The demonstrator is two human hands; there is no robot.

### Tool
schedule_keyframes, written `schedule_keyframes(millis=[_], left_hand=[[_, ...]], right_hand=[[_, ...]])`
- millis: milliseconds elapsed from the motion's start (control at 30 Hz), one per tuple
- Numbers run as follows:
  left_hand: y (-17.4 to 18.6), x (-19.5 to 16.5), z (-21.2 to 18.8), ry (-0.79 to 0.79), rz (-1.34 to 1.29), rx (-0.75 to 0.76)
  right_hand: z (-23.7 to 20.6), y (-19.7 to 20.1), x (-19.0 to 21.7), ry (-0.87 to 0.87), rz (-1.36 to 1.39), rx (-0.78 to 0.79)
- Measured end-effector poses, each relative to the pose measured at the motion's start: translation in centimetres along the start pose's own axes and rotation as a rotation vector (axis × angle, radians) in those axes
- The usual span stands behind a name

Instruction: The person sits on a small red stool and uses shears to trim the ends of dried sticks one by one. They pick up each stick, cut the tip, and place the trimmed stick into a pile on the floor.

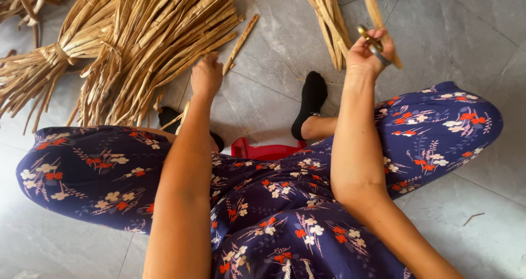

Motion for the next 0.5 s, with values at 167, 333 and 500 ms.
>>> schedule_keyframes(millis=[167, 333, 500], left_hand=[[-3.8, 0.0, -1.1, 0.042, 0.25, 0.281], [-5.8, 0.9, -2.1, 0.098, 0.452, 0.504], [-6.8, 2.3, -1.8, 0.135, 0.562, 0.518]], right_hand=[[-0.2, 2.9, -2.5, -0.073, 0.02, -0.184], [-1.6, 5.2, -4.8, -0.187, -0.106, -0.221], [-3.0, 4.9, -7.2, -0.193, -0.194, -0.222]])
Point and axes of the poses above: each hand's wrist, its own z-axis towards the middle knuckle, its own y-axis out of the back of the hand, x = y × z, the point moved 9 cm from there along z, towards the middle knuckle, and after that the axes turned 6 degrees about x, right-handed, at the moved point
